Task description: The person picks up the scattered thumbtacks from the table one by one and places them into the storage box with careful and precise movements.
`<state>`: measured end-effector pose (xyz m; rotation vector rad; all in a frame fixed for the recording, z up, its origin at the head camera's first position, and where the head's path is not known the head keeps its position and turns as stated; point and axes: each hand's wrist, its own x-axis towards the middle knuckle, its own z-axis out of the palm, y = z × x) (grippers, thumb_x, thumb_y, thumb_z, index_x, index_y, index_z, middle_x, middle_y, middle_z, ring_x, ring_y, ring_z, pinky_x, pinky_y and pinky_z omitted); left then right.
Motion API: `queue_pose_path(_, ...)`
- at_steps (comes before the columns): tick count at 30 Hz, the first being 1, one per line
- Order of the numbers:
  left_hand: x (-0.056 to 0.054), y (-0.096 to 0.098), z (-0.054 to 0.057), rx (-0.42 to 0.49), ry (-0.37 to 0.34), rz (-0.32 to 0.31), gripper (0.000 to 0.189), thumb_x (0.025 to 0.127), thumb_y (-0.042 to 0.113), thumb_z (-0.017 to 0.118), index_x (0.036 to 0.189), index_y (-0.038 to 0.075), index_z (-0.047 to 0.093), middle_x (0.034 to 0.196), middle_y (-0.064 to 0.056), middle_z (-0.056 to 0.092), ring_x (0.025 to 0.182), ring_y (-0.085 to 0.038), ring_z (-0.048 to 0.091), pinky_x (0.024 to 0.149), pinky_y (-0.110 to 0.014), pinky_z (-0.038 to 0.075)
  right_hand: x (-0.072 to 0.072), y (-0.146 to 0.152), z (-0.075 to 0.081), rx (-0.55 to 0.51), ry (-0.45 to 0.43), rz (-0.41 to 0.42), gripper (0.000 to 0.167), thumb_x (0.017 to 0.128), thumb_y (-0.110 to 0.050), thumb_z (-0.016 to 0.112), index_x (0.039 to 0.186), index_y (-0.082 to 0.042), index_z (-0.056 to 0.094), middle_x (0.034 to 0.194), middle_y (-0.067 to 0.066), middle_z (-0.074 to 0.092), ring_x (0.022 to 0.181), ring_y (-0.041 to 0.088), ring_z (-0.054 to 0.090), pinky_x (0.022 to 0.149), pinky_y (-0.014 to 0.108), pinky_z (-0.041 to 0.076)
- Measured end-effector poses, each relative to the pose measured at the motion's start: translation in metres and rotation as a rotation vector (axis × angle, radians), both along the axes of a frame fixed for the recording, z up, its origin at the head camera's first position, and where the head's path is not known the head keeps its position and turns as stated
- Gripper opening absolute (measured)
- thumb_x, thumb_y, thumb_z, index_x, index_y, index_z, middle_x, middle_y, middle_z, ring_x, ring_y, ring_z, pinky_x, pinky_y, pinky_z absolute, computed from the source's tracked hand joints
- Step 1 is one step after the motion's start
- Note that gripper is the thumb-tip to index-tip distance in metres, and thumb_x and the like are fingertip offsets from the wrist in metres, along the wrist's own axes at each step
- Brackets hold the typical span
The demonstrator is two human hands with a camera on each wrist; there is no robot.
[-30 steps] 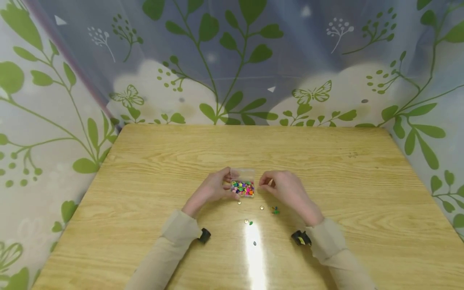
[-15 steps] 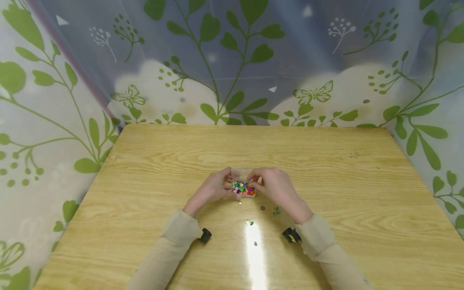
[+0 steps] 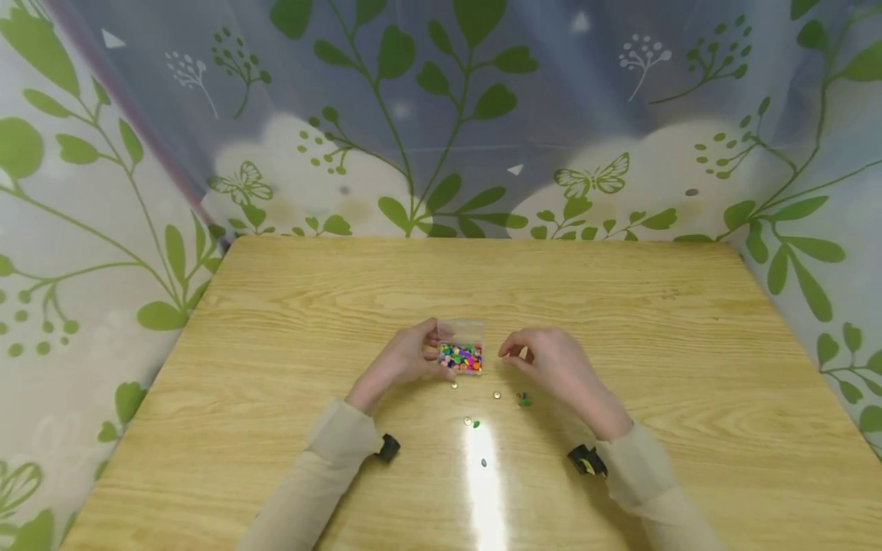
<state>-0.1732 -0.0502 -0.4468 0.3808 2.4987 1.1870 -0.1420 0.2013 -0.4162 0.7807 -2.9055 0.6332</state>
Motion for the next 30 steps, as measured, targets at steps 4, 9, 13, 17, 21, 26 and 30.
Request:
queue_pose_path(4,0.0,0.0,-0.001,-0.002,0.007,-0.002,0.062,0.075,0.017,0.091,0.128,0.01,0.06,0.125,-0.013,0.064,0.108,-0.026,0.067,0.095,-0.036,0.055,0.007,0.011,-0.005,-0.004,-0.049,0.056,0.01,0.085,-0.007,0.08,0.091,-0.015,0.077,0.083,-0.007,0.074,0.068,0.004,0.062,0.061,0.024,0.053)
queue_pose_path(9,0.0,0.0,-0.001,-0.004,0.013,-0.005,0.061,0.075,0.018,0.091,0.127,0.01,0.06,0.124,-0.013,0.064,0.108,-0.026,0.066,0.095,-0.037,0.055,0.015,0.022,-0.01,-0.013,-0.123,0.088,0.015,0.081,-0.005,0.082,0.092,-0.014,0.077,0.085,-0.008,0.075,0.072,0.004,0.065,0.066,0.024,0.056)
queue_pose_path(13,0.0,-0.001,0.0,-0.003,0.006,-0.001,0.06,0.076,0.017,0.09,0.127,0.01,0.06,0.125,-0.013,0.064,0.109,-0.026,0.066,0.096,-0.037,0.055,0.017,0.026,-0.014,-0.026,-0.183,0.103,0.015,0.081,-0.009,0.083,0.092,-0.016,0.076,0.086,-0.01,0.073,0.074,0.002,0.064,0.068,0.023,0.056)
queue_pose_path(17,0.001,-0.001,0.001,0.015,-0.005,0.001,0.06,0.076,0.016,0.09,0.128,0.009,0.06,0.126,-0.014,0.064,0.11,-0.027,0.066,0.096,-0.038,0.055,0.017,0.026,-0.016,-0.015,-0.191,0.105,0.013,0.082,-0.011,0.083,0.09,-0.018,0.075,0.085,-0.013,0.071,0.076,0.001,0.063,0.07,0.023,0.056)
queue_pose_path(21,0.001,-0.001,0.001,0.026,-0.003,-0.007,0.06,0.076,0.015,0.09,0.128,0.008,0.06,0.125,-0.014,0.064,0.11,-0.028,0.066,0.095,-0.037,0.055,0.017,0.025,-0.016,-0.001,-0.174,0.078,0.014,0.081,-0.011,0.084,0.084,-0.021,0.074,0.083,-0.015,0.071,0.075,0.0,0.063,0.07,0.025,0.056)
queue_pose_path(26,0.001,-0.001,0.0,0.021,0.001,-0.004,0.06,0.076,0.015,0.09,0.128,0.009,0.06,0.126,-0.013,0.064,0.11,-0.027,0.066,0.096,-0.038,0.054,0.015,0.023,-0.013,-0.004,-0.133,0.054,0.014,0.083,-0.009,0.082,0.083,-0.02,0.074,0.08,-0.014,0.071,0.071,0.001,0.064,0.067,0.025,0.056)
queue_pose_path(30,0.001,-0.001,0.0,0.017,-0.001,0.002,0.06,0.076,0.016,0.09,0.128,0.01,0.061,0.126,-0.013,0.064,0.11,-0.027,0.066,0.096,-0.038,0.054,0.01,0.017,-0.01,0.001,-0.094,0.042,0.013,0.085,-0.008,0.081,0.084,-0.019,0.074,0.079,-0.011,0.072,0.07,0.004,0.065,0.066,0.026,0.056)
